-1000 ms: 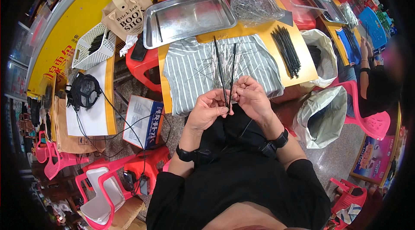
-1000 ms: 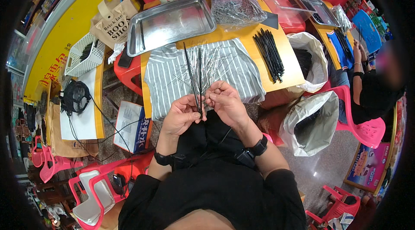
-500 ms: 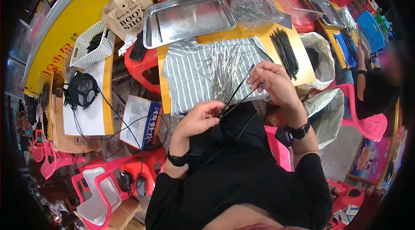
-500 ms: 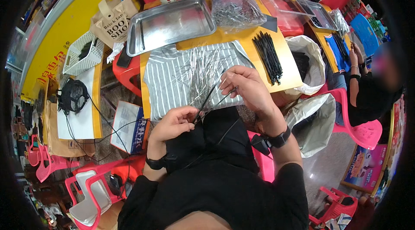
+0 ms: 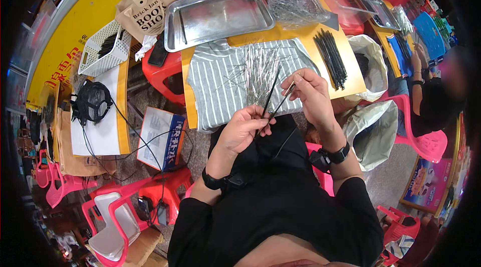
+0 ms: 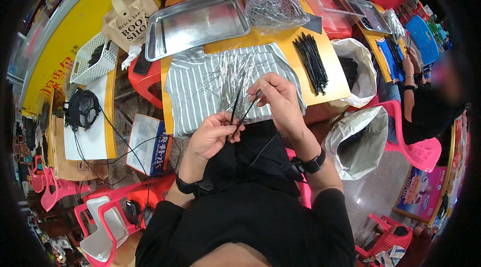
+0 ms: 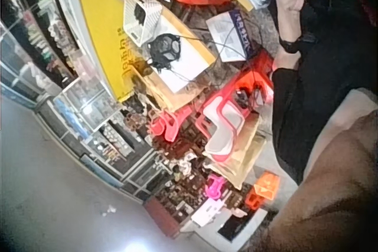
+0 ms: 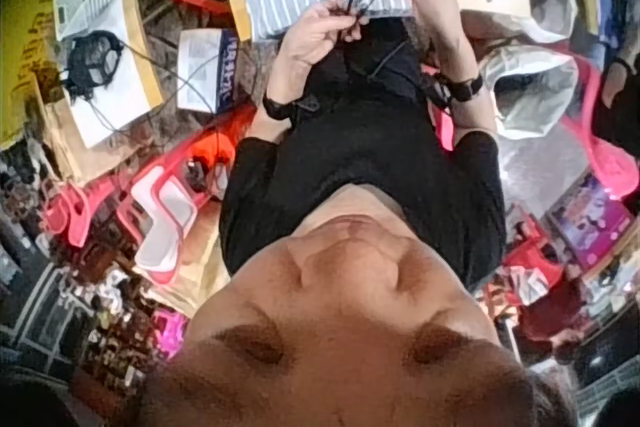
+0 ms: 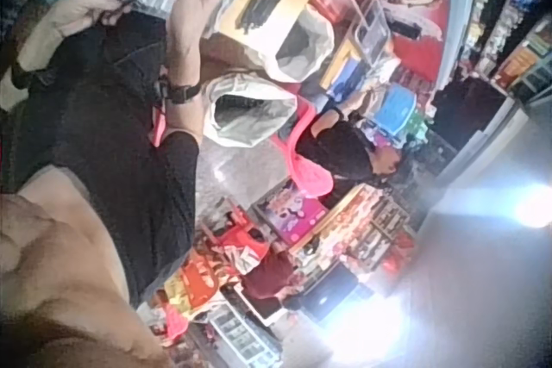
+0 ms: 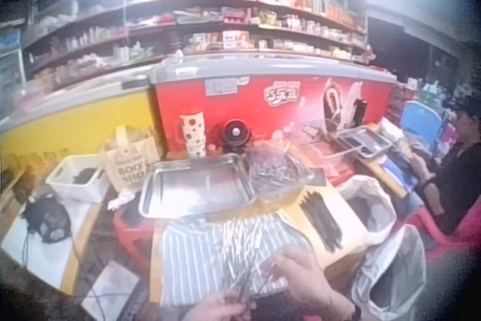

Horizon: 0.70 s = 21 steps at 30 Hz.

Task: Sorting and bundling black cable ties.

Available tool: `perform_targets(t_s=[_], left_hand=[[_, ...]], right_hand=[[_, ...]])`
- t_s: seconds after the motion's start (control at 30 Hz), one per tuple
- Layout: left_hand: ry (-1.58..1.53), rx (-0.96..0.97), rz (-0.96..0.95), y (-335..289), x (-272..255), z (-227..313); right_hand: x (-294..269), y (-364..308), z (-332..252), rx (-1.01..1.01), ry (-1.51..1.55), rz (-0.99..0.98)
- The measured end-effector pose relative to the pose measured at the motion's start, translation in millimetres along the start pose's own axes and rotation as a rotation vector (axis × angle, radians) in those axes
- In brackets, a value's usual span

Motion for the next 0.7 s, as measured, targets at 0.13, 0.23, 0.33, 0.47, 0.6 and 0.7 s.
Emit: perform_targets(t_s=[0.13,0.23,0.33,0.47,0.6,0.7], left_hand=[[-0.007,-0.002,0.033,-0.5,-0.2,0.4],[-0.004,0.004,0.044,-1.4,-2.2,-0.7],[0.037,0.017,0.072,-2.2,-1.8,-0.9],[0.077,0.014,0.086,-1.5,-3.5,-2.4],[-0.001,-0.029,0.065,-2.1,-3.7,-1.6],[-0.001,-0.018,0.069,-1.4,-1.2,-3.2]], right_hand=[[2.9,-1.0,-1.6,-0.08,-0.065,-0.038],[3.5,-2.3,-1.9,-0.113,-0.071,-0.078],[3.5,-4.7,-2.8,-0.11,-0.056,-0.08],[2.5,-6.4,-3.2,-0.11,-0.048,-0.091],[0.4,-5.8,-5.3,-0.104,-0.02,-0.133],[-5.1,-3.3,1.8,-0.091,0.008,-0.125]])
Point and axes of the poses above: each hand's wrist, its own y-axis towards the middle knuckle, its own x-axis out of the palm, z = x × y, the point moved 1 cm from there along y, towards the middle knuckle, and after that the axes turned 5 degrees about z, right-handed, at the moved point
